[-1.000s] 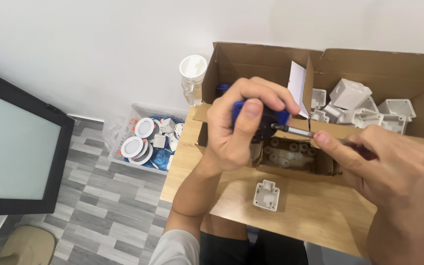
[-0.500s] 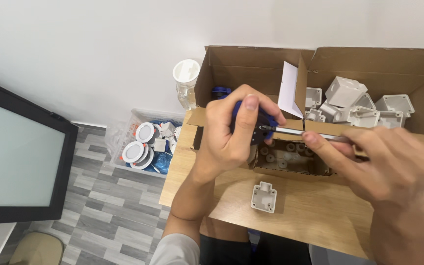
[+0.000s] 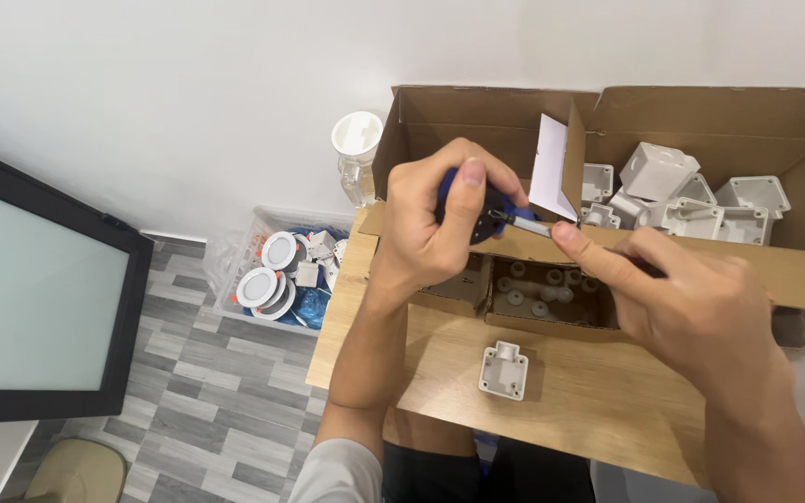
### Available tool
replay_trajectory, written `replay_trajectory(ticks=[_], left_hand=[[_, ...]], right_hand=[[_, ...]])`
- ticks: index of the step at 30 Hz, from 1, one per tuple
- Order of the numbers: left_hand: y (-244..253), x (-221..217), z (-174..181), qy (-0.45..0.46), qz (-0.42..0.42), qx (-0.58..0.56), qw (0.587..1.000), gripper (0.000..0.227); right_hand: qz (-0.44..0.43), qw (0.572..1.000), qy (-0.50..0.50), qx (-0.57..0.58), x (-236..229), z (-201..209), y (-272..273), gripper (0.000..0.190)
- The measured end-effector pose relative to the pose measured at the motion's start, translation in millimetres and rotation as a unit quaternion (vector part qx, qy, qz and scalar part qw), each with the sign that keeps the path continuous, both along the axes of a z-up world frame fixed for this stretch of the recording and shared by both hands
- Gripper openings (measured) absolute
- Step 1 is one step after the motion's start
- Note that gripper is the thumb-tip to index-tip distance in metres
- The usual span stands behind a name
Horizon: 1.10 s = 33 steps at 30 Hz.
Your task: The person uses a screwdriver to tighten screws on a white plastic electrical component with a blue cover. They then disassemble the component, inspect the blue cover, and reassemble it with the white housing before placing it into a nearby container.
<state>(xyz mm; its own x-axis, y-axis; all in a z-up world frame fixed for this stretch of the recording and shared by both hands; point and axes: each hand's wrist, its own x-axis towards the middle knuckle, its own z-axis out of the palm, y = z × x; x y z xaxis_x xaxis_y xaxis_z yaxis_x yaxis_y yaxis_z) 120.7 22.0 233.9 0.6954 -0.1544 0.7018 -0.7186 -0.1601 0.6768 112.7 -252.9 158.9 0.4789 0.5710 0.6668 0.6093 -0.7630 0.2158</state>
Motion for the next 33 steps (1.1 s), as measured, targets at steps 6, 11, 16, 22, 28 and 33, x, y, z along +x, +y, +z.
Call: replay_trajectory(ticks=[6, 11, 16, 22, 28, 33], left_hand=[[-6, -5, 1, 0.026, 0.014, -0.065, 0.997, 0.044], [-6, -7, -1, 0.012, 0.008, -0.051, 0.999, 0.043], [-10, -13, 6, 0.094, -0.021, -0.086, 0.992, 0.045], [-6, -6, 7, 0.151, 0.024, -0.050, 0.987, 0.046], [4, -1, 1, -0.024, 0.023, 0.016, 0.999, 0.048], [13, -3, 8, 0.057, -0.017, 0.046, 0.997, 0.045]], right_hand=[[0.050, 0.995, -0.080, 0.037, -8, 24, 18, 0.076], [0.088, 0.992, -0.077, 0.050, -9, 29, 25, 0.070], [0.098, 0.988, -0.111, 0.050, -5, 25, 23, 0.067], [0.070, 0.978, -0.193, 0.035, 7, 11, 31, 0.034], [0.206, 0.950, 0.174, 0.157, 9, -18, 34, 0.064], [0.273, 0.888, 0.301, 0.216, 9, -2, 30, 0.059]])
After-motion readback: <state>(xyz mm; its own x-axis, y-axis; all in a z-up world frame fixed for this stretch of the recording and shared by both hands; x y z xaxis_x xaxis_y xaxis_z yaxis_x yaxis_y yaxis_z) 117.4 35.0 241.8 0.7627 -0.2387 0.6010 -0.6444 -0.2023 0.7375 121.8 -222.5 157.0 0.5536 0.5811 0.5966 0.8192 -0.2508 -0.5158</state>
